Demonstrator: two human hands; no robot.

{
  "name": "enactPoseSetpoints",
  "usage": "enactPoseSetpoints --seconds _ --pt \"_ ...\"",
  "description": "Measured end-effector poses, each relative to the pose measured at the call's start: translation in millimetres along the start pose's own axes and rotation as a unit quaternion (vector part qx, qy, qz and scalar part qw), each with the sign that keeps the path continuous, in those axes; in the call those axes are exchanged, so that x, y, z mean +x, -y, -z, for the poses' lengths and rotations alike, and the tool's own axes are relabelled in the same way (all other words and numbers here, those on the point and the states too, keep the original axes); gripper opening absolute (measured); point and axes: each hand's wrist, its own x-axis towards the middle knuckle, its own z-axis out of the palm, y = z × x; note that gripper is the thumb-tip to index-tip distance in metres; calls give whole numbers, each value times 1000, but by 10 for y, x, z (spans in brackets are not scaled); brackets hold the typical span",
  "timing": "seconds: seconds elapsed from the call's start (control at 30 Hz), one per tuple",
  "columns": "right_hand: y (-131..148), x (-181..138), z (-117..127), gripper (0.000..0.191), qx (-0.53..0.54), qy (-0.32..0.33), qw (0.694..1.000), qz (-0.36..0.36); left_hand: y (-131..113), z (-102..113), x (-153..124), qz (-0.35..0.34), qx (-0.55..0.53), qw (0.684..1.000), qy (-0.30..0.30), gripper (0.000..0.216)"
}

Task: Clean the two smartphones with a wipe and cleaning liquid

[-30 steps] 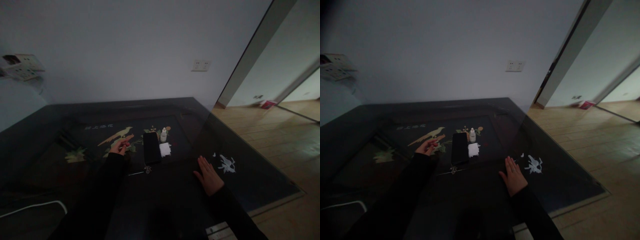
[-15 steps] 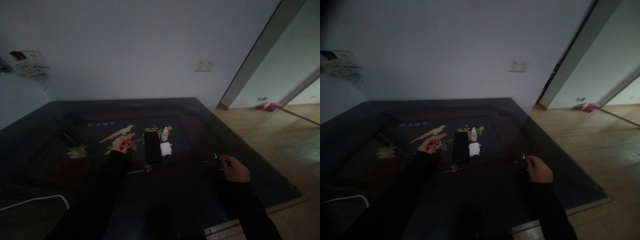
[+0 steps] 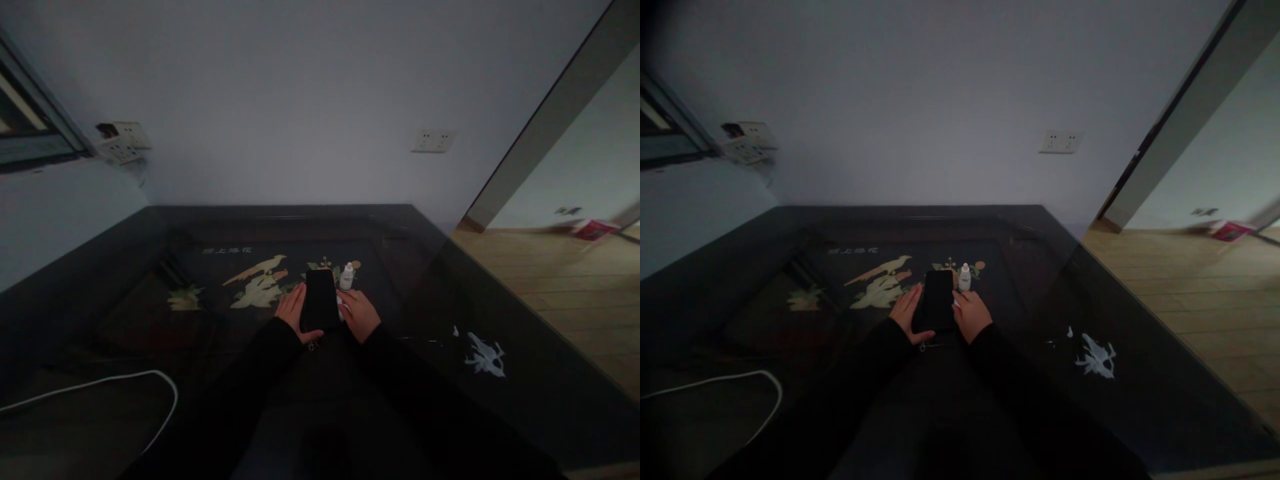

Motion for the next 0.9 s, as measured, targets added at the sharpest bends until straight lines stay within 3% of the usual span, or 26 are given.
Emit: enactPoseSetpoints --seconds 0.1,0.3,0.9 --pt "-33 150 -149 37 -13 4 1000 -21 -25 35 25 16 30 999 25 116" --pt "-100 133 -249 36 -38 26 998 -40 -23 47 89 37 38 996 71 116" --pt "-119 132 -270 39 -66 49 996 -36 -32 91 60 32 42 995 87 113"
